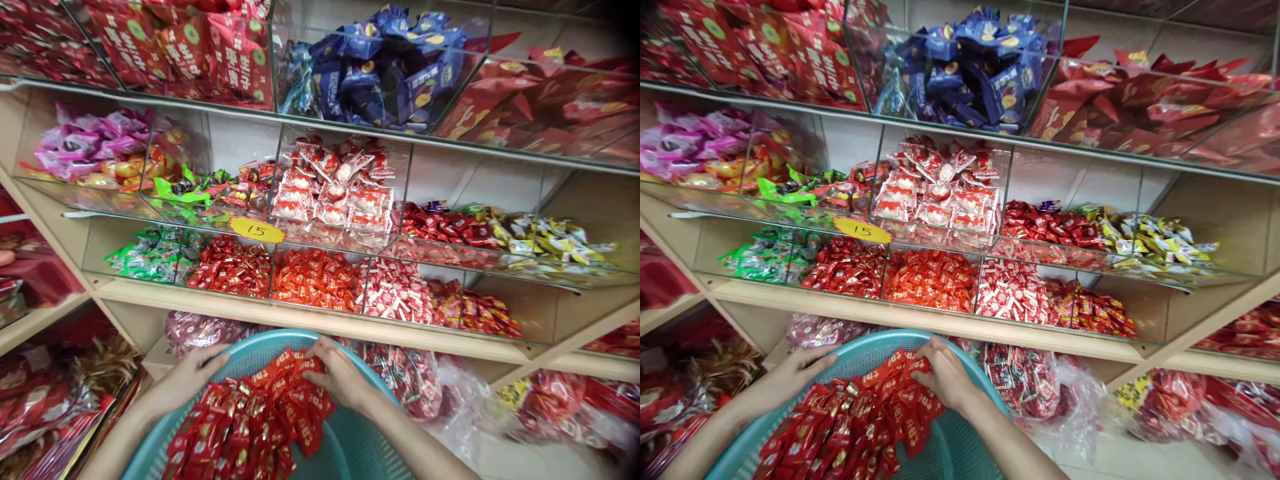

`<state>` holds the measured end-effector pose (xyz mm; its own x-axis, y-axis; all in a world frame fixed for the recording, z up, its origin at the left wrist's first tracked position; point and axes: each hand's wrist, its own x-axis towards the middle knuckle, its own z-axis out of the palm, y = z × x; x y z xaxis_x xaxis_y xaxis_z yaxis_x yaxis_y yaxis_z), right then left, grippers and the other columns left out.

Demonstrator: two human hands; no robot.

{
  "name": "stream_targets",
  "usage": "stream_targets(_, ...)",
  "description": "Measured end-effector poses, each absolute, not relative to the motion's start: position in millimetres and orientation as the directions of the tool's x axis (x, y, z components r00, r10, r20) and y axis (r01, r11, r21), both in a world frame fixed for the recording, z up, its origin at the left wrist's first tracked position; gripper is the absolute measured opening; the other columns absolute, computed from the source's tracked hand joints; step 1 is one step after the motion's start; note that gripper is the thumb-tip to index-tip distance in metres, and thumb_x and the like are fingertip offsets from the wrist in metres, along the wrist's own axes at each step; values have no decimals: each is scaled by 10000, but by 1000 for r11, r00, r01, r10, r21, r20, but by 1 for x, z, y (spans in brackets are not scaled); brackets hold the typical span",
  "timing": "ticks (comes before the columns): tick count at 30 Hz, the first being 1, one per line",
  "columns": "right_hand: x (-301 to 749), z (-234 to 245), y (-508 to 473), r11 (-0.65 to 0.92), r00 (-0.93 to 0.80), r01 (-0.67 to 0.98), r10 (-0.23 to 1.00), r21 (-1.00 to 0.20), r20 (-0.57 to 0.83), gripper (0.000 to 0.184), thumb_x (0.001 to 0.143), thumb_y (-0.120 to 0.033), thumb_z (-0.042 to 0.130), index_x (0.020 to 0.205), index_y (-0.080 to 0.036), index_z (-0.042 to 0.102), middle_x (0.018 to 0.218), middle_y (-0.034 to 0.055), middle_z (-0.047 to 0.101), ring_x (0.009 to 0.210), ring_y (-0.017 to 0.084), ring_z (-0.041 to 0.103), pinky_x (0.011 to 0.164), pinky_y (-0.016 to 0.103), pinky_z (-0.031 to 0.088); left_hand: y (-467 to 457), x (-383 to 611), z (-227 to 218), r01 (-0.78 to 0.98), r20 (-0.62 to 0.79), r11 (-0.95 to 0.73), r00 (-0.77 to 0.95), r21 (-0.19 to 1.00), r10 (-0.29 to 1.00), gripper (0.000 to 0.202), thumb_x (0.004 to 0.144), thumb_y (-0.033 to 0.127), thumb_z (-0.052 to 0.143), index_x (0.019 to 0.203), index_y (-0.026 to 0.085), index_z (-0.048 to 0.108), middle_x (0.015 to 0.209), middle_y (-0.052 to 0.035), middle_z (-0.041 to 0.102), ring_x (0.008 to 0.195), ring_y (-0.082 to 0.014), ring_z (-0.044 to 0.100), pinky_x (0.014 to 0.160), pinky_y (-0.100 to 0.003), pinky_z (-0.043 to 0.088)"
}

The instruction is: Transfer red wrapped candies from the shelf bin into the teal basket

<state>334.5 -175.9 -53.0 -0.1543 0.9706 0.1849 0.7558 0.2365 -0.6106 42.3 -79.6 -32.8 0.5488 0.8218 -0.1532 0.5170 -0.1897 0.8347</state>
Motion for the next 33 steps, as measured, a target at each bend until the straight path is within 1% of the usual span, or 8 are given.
stream_targets(2, 335, -52, -177, 227, -170, 757, 974, -612, 152, 240, 773, -363, 605, 938, -190, 587, 944, 48, 562, 879, 178, 542, 768, 275, 410, -80, 42, -33, 522, -146, -195, 541, 830, 828, 529, 775, 525, 479, 1163, 182, 590, 1149, -19, 615, 1067, -229, 556, 977, -338, 394)
stream_targets(7, 335, -50, -178, 220, -182, 768, 975, -601, 125, 234, 783, -375, 596, 929, -191, 605, 946, 48, 580, 899, 180, 539, 792, 276, 404, -80, 41, -32, 500, -138, -203, 563, 842, 815, 500, 792, 507, 472, 1177, 206, 578, 1156, -1, 609, 1043, -219, 573, 970, -326, 402)
stream_targets(14, 334, -49, -177, 225, -196, 844, 974, -487, 111, 217, 829, -367, 534, 937, -191, 603, 942, 56, 571, 900, 186, 528, 788, 281, 408, -80, 40, -33, 526, -143, -212, 554, 823, 820, 510, 798, 504, 460, 1192, 198, 565, 1164, 2, 605, 1053, -209, 568, 968, -306, 401)
stream_targets(20, 332, -50, -176, 285, -246, 868, 958, -407, 147, 208, 826, -362, 540, 936, -192, 591, 943, 55, 553, 889, 186, 523, 774, 282, 414, -79, 42, -33, 533, -133, -221, 547, 817, 827, 507, 789, 513, 463, 1166, 198, 587, 1157, 9, 609, 1067, -207, 560, 971, -291, 396)
stream_targets(24, 331, -54, -176, 279, -237, 873, 960, -400, 151, 251, 810, -375, 561, 986, -196, 571, 972, 59, 548, 905, 195, 522, 783, 295, 426, -80, 43, -31, 533, -122, -222, 535, 816, 836, 508, 770, 526, 477, 1133, 197, 612, 1133, 7, 623, 1056, -219, 567, 961, -298, 408)
stream_targets(27, 329, -53, -178, 277, -232, 873, 960, -402, 157, 302, 794, -412, 572, 1008, -198, 563, 986, 59, 549, 906, 200, 526, 786, 302, 435, -79, 42, -32, 528, -126, -216, 537, 821, 834, 512, 772, 524, 477, 1143, 194, 604, 1137, 0, 621, 1054, -214, 568, 958, -297, 410)
stream_targets(31, 327, -37, -180, 286, -216, 870, 953, -401, 211, 368, 803, -484, 527, 1036, -201, 558, 996, 66, 555, 917, 206, 532, 788, 308, 439, -78, 42, -34, 530, -129, -222, 546, 818, 828, 519, 779, 519, 468, 1151, 182, 597, 1161, -15, 607, 1083, -215, 548, 985, -316, 382)
stream_targets(33, 330, -21, -176, 284, -185, 873, 945, -397, 271, 348, 836, -470, 482, 1045, -201, 554, 999, 70, 560, 936, 202, 532, 799, 304, 433, -77, 42, -34, 536, -142, -224, 556, 814, 819, 528, 784, 521, 455, 1155, 172, 592, 1166, -23, 603, 1097, -220, 538, 993, -328, 372)
